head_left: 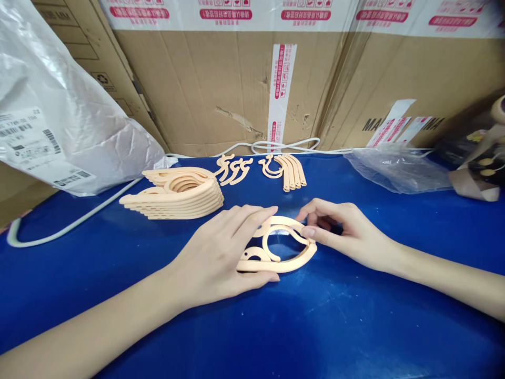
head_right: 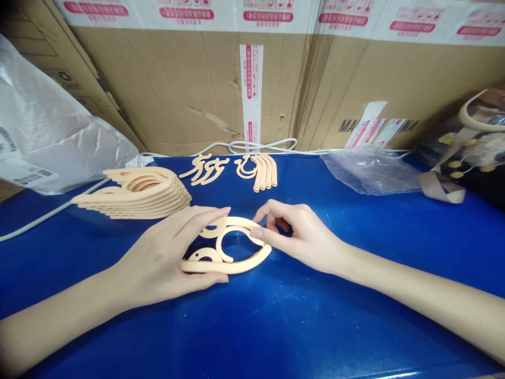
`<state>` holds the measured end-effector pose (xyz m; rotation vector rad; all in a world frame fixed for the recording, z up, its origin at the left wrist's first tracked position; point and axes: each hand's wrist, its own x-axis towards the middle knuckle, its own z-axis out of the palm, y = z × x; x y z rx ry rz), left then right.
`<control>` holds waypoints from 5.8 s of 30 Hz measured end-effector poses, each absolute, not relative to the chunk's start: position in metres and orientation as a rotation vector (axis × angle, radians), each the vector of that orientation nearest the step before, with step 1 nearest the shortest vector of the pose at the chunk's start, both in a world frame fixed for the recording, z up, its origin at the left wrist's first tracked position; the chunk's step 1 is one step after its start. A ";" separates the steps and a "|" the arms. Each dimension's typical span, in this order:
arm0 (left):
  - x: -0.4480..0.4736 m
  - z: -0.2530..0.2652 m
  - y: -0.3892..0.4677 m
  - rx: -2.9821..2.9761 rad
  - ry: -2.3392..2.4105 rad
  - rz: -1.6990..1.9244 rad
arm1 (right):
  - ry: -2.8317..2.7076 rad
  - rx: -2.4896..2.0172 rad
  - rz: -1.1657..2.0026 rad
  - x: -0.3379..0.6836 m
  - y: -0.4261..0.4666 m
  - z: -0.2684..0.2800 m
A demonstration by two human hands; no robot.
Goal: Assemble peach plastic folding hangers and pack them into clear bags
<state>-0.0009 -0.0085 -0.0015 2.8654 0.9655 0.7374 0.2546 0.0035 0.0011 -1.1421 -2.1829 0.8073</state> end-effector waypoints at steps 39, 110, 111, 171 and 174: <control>-0.001 0.002 -0.009 3.133 0.870 0.814 | -1.936 -1.082 1.429 0.251 -0.003 0.003; -0.009 0.007 -0.006 3.214 0.789 0.723 | -1.909 -1.017 1.571 0.252 -0.003 0.004; -0.009 0.006 -0.007 3.156 0.812 0.702 | -1.913 -1.019 1.566 0.253 -0.004 0.004; -0.150 0.064 0.071 2.391 1.695 0.198 | -2.704 -0.898 0.218 0.267 0.011 -0.003; -0.148 0.066 0.070 2.343 1.730 0.186 | -2.705 -0.901 0.216 0.267 0.011 -0.003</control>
